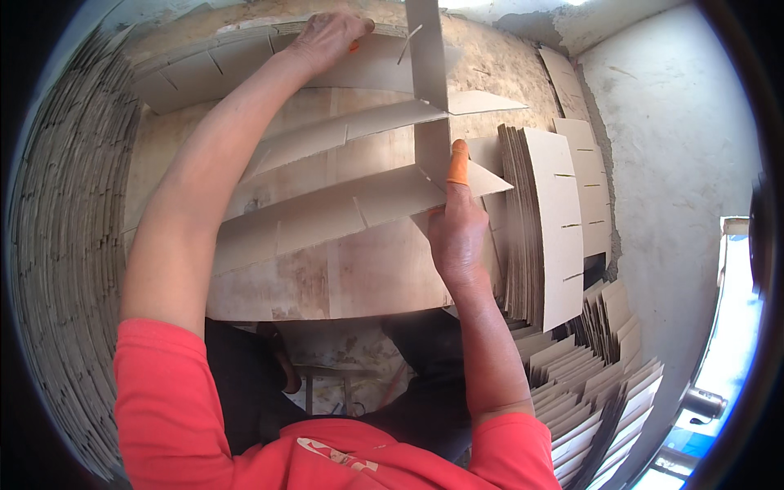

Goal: The person assembles a multi-compartment cardboard divider by hand, folding pre-cut flaps and interlocking them into a grid structure. The person repeatedly picks up flat cardboard pieces, folds them, and inserts them into the growing assembly on the floor.

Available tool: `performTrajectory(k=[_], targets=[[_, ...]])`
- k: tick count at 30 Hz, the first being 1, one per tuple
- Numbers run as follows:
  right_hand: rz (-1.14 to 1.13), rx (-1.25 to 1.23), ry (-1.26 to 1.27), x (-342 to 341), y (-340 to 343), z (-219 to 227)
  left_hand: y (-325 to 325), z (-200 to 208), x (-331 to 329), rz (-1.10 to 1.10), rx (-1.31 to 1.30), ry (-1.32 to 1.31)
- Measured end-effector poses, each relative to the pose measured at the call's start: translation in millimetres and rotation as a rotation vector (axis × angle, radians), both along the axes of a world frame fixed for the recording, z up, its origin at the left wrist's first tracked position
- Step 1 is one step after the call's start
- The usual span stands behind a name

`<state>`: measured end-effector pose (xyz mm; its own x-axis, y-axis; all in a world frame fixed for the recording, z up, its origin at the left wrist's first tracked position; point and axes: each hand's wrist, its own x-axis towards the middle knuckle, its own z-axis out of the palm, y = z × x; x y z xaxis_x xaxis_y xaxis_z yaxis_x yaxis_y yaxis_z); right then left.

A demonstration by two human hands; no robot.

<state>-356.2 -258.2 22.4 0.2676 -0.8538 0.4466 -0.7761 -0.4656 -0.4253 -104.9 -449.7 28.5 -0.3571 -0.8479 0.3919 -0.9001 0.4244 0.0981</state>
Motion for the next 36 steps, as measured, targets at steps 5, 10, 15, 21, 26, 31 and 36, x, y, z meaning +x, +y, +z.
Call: performTrajectory(k=[5, 10, 15, 21, 26, 31, 36], targets=[[0.004, 0.088, 0.007, 0, 7, 5, 5, -7, 5, -0.01, -0.064, 0.043], [0.02, 0.042, -0.02, -1, 8, 7, 11, -2, 5, 0.015, -0.053, 0.104], [0.015, 0.121, -0.071, -2, 15, 16, 21, 1, 3, -0.026, -0.093, 0.152], [0.001, 0.089, -0.058, -5, 19, 16, 32, 10, 1, -0.035, -0.075, 0.204], [0.006, 0.144, -0.056, -11, 21, 16, 42, 21, -6, -0.05, 0.034, 0.242], [-0.048, 0.267, -0.075, -12, 33, 33, 58, 29, -9, -0.105, 0.008, 0.229], [0.057, 0.259, -0.039, -28, 58, 59, 90, 40, -26, -0.091, 0.102, 0.38]])
